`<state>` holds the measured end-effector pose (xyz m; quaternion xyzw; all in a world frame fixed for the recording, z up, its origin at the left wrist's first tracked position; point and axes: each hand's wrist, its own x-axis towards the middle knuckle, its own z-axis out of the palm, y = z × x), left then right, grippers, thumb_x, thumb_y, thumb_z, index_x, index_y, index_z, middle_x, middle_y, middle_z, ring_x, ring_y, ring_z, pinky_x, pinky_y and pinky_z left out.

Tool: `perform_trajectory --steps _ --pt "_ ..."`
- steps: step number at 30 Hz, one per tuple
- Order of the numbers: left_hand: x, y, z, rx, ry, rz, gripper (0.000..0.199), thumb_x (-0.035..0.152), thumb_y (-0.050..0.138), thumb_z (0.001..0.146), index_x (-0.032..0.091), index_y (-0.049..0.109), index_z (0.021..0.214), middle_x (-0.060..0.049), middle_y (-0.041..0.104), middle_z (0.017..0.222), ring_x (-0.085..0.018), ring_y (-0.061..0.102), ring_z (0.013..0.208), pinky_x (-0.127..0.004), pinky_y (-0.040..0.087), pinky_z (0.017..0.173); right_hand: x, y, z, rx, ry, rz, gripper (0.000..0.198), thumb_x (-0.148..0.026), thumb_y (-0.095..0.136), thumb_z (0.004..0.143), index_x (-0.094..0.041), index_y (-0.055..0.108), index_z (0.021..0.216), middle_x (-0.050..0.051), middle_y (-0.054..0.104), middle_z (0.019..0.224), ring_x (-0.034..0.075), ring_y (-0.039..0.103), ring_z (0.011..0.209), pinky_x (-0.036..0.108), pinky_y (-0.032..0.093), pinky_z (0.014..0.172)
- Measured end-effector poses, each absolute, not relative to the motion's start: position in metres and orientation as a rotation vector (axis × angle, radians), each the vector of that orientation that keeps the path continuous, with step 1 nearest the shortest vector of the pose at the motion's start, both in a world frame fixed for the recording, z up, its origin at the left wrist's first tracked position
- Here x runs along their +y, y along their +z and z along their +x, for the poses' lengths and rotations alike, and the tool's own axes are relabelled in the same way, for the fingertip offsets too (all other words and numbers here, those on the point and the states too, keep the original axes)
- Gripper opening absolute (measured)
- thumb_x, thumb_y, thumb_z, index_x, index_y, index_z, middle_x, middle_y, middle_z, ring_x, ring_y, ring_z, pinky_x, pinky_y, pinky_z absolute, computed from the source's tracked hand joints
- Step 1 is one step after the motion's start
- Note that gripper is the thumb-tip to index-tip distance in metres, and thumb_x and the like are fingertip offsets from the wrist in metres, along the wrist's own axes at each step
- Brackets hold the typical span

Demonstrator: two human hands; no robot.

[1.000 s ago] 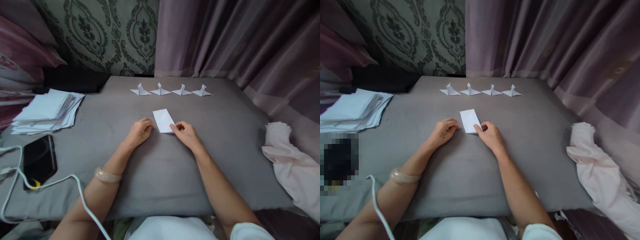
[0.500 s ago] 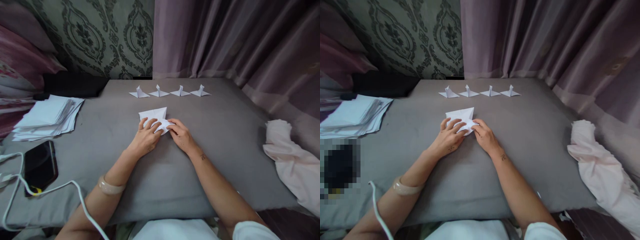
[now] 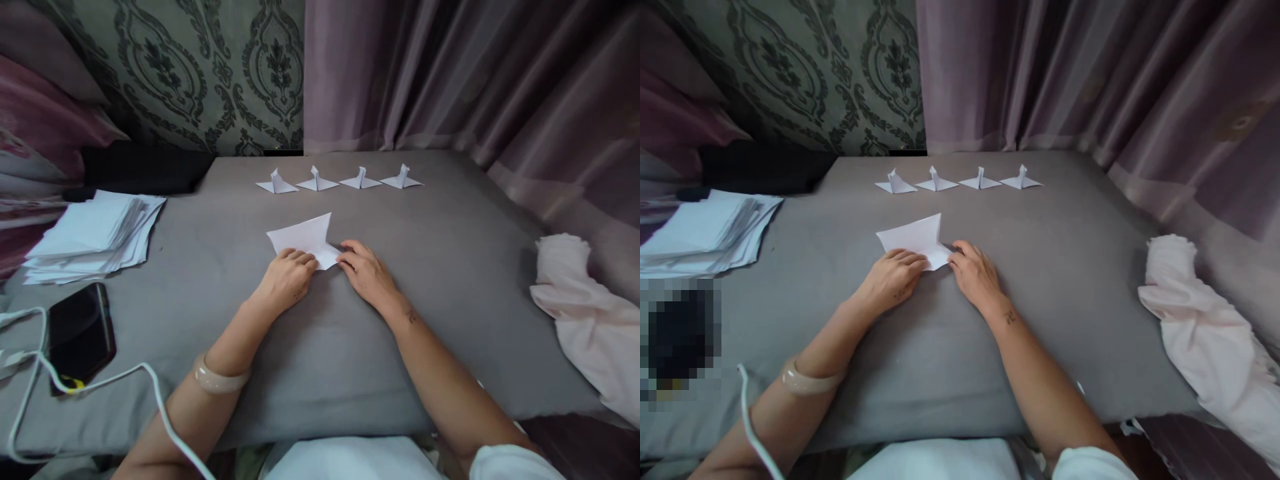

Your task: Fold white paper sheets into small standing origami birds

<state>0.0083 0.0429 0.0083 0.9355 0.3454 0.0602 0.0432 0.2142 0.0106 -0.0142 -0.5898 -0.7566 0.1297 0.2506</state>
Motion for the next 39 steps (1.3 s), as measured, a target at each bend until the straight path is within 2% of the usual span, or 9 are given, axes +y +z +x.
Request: perform_trajectory --steps 5,8,15,20,27,39 --pt "0.041 0.015 0.009 1.176 0.22 2.757 0.031 0.031 0.042 0.098 0.016 0.068 0.093 -0.011 0.07 0.097 -0.024 0.063 0.094 -0.036 0.046 0.082 0.009 -0.008 0.217 -2.059 0.436 -1.657 0.014 -0.026 0.057 0.09 -0.021 0.07 0.093 0.009 0.059 0.126 0.024 0.056 0.115 0.04 0.045 0.097" --pt "0.042 0.013 0.01 1.266 0.264 2.677 0.033 0.034 0.042 0.098 0.017 0.068 0.087 -0.009 0.069 0.097 -0.023 0.063 0.093 -0.032 0.046 0.076 0.009 -0.007 0.218 -2.007 0.464 -1.701 0.014 -0.027 0.057 0.089 -0.02 0.07 0.09 0.009 0.06 0.124 0.025 0.056 0.115 0.041 0.044 0.099" --pt "0.051 0.002 0.014 1.494 0.447 2.435 0.024 0.038 0.052 0.093 0.022 0.068 0.089 -0.005 0.07 0.089 -0.022 0.063 0.087 -0.028 0.042 0.064 0.011 -0.014 0.213 -1.892 0.402 -1.737 0.013 -0.026 0.058 0.087 -0.021 0.069 0.083 0.01 0.062 0.118 0.026 0.057 0.109 0.043 0.045 0.095" --pt "0.059 -0.001 0.016 1.484 0.436 2.349 0.025 0.041 0.055 0.089 0.021 0.069 0.083 -0.004 0.068 0.085 -0.02 0.062 0.078 -0.028 0.04 0.06 0.013 -0.017 0.211 -1.867 0.347 -1.749 0.011 -0.026 0.059 0.086 -0.02 0.067 0.08 0.011 0.062 0.115 0.028 0.058 0.105 0.044 0.046 0.092" --pt "0.057 0.006 0.019 1.437 0.466 2.234 0.024 0.04 0.058 0.087 0.022 0.072 0.08 -0.003 0.069 0.086 -0.02 0.062 0.083 -0.029 0.042 0.067 0.012 -0.011 0.22 -1.962 0.436 -1.708 0.009 -0.02 0.059 0.086 -0.02 0.068 0.088 0.012 0.058 0.121 0.027 0.055 0.109 0.043 0.046 0.093" --pt "0.055 0.001 0.02 1.497 0.403 2.324 0.028 0.039 0.053 0.089 0.019 0.066 0.075 -0.006 0.068 0.089 -0.022 0.061 0.085 -0.028 0.042 0.062 0.016 -0.017 0.224 -1.829 0.484 -1.725 0.01 -0.02 0.059 0.084 -0.021 0.066 0.078 0.009 0.06 0.115 0.025 0.057 0.107 0.042 0.046 0.095"
